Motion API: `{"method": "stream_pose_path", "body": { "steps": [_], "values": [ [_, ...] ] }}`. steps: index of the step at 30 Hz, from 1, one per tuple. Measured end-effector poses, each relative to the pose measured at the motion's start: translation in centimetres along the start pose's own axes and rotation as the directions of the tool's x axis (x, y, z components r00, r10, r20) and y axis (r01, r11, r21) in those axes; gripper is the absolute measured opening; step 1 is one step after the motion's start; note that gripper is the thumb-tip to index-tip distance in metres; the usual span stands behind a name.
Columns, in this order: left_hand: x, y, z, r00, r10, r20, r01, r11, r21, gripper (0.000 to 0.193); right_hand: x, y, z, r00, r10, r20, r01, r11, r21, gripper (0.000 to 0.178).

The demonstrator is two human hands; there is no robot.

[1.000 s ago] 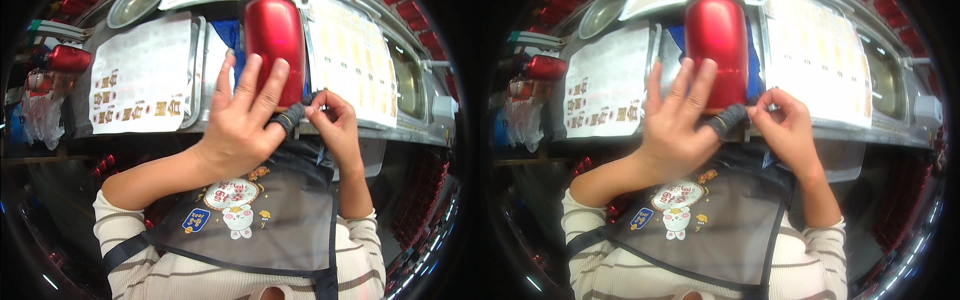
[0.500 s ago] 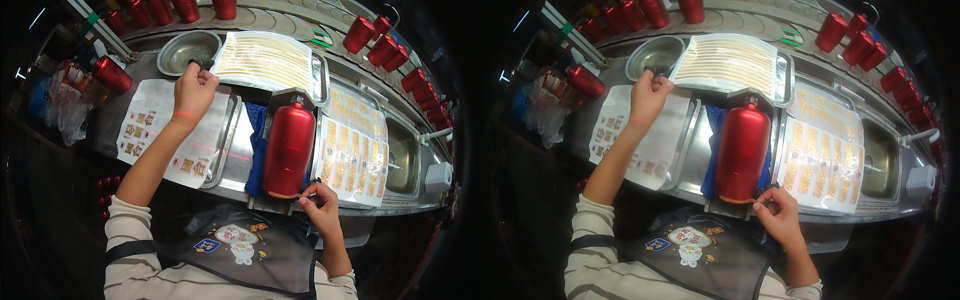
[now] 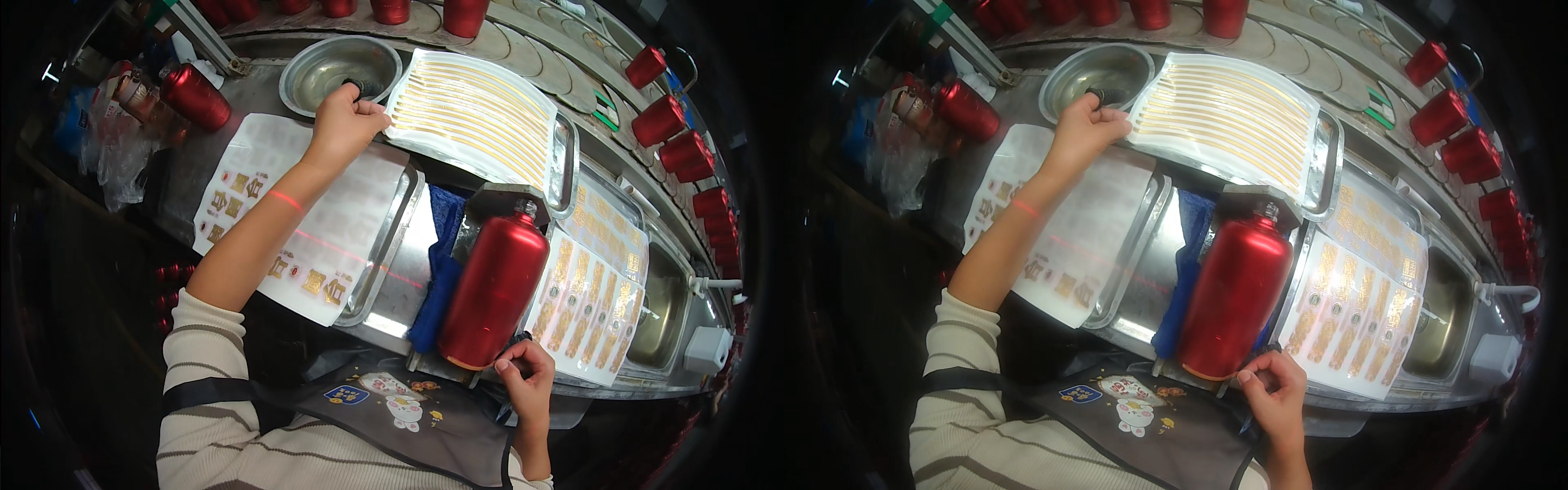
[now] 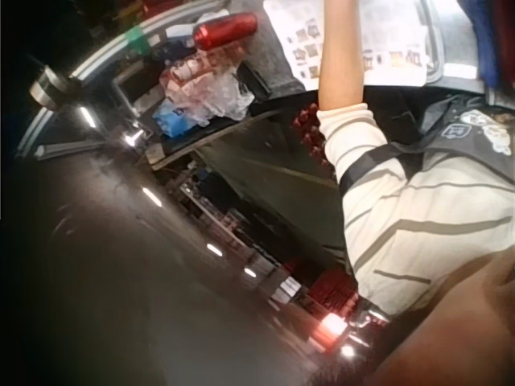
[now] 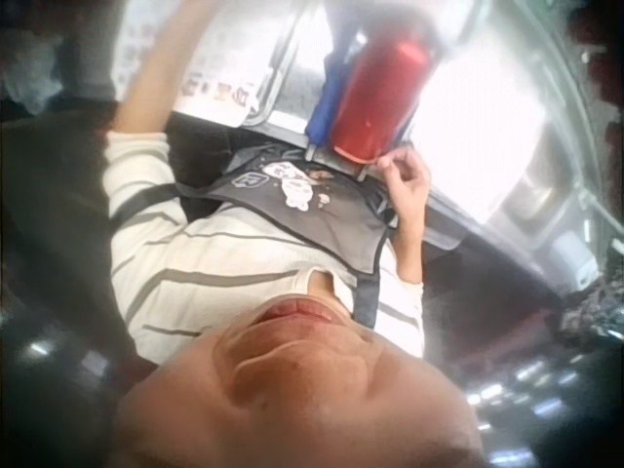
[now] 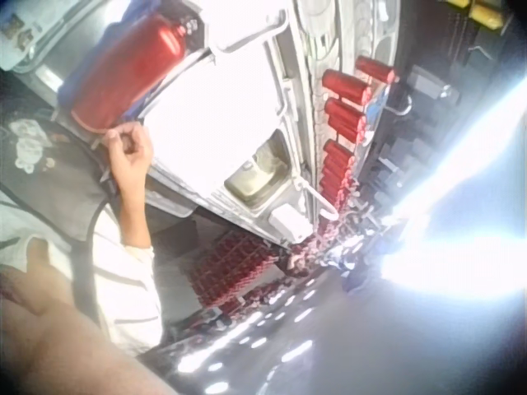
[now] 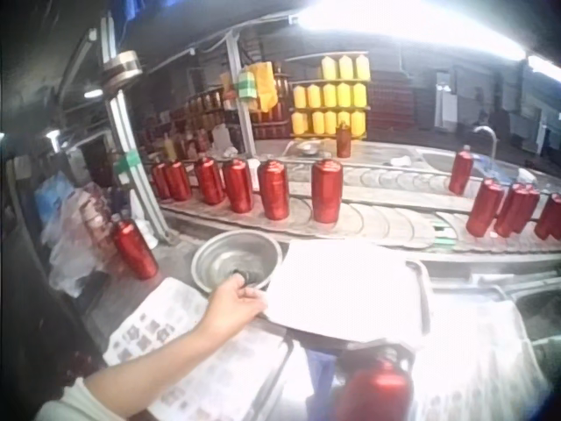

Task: The person applies gold stickers to red cylindrical bottles, smoothing each label with a blue cloth. They rotate the bottles to align and press the labels, then wipe the surfaces before moving to the next bottle.

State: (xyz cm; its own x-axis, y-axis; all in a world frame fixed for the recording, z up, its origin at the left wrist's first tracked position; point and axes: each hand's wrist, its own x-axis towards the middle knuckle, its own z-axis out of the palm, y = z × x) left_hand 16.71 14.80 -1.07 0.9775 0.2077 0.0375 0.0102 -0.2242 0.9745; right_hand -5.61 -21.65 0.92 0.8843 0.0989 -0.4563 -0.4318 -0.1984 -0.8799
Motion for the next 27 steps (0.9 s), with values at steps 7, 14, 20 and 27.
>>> {"method": "stream_pose_path", "body": {
  "steps": [7, 14, 20, 27],
  "values": [
    [-0.3, 0.9, 1.4, 0.998, 0.0, 0.056, 0.013, 0.975, -0.222, 0.03, -0.3, -0.1, 0.0, 1.0, -0.008, 0.008, 0.008, 0.999, -0.045, 0.009],
    [-0.8, 0.9, 1.7, 0.998, 0.006, 0.06, 0.009, 0.971, -0.238, 0.018, -0.5, -0.5, 0.3, 1.0, -0.001, -0.017, 0.001, 1.0, 0.003, 0.011],
    [-1.6, -2.1, -2.9, 0.997, -0.068, -0.044, 0.067, 0.997, -0.026, 0.02, 0.1, -0.6, 0.0, 0.994, -0.11, 0.023, 0.112, 0.987, -0.113, 0.01],
    [-13.0, 2.5, -0.4, 0.919, 0.379, 0.104, -0.392, 0.867, 0.306, 0.027, 1.1, -0.3, -0.6, 0.987, -0.143, 0.068, 0.149, 0.985, -0.09, 0.008]
  ]
}}
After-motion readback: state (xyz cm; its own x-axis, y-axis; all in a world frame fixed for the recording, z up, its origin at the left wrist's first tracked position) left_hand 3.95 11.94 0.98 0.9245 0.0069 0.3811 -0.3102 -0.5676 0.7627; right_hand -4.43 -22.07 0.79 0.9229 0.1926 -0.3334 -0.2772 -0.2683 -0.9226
